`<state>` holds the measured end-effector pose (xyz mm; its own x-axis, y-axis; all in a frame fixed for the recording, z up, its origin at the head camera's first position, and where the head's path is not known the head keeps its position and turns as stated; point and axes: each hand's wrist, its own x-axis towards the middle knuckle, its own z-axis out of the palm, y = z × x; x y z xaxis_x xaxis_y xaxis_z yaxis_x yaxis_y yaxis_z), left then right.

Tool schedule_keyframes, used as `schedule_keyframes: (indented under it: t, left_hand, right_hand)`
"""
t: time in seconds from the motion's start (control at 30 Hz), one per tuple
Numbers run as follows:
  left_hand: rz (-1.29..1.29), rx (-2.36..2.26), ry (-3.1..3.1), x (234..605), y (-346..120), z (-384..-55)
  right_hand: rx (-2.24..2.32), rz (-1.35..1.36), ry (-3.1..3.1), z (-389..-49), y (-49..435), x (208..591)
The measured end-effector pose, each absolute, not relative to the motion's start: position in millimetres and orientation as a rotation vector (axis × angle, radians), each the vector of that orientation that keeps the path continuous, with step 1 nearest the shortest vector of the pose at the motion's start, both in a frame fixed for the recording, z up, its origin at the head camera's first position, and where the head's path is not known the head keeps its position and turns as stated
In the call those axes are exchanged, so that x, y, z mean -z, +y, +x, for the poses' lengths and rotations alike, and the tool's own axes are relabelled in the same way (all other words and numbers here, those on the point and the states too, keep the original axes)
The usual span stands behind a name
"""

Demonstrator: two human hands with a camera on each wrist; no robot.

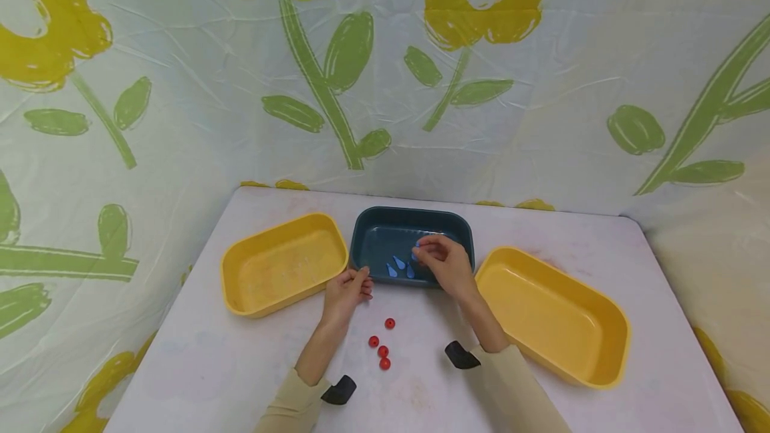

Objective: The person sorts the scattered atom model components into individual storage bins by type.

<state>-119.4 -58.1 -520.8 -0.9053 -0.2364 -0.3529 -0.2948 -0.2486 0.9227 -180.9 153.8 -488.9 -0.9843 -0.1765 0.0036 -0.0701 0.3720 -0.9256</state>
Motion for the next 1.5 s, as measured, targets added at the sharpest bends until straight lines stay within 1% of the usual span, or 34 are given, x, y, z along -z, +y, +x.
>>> schedule_keyframes:
  t: [0.2,0.33,0.6,1.07,1.5]
  left_hand:
    - [-0.662,-2.342,1.925,494,-58,-113]
    - [-0.639,-2.356,1.945,487,-58,-109]
    - [-0.677,-2.354,1.92,521,-58,-121]
    - [-0.657,-2.37,1.934,523,-58,-122]
    - [-0.674,-2.365,1.914,524,-59,-120]
  right_hand:
    - [1.629,-0.237,2.556,-190,153,492]
    - [1.598,-0.25,2.584,-196,152,494]
    - [1.535,-0.274,2.629,-205,150,497]
    - [1.286,-0.231,2.676,-222,145,507]
    - [1.137,-0.192,2.618,-226,140,505]
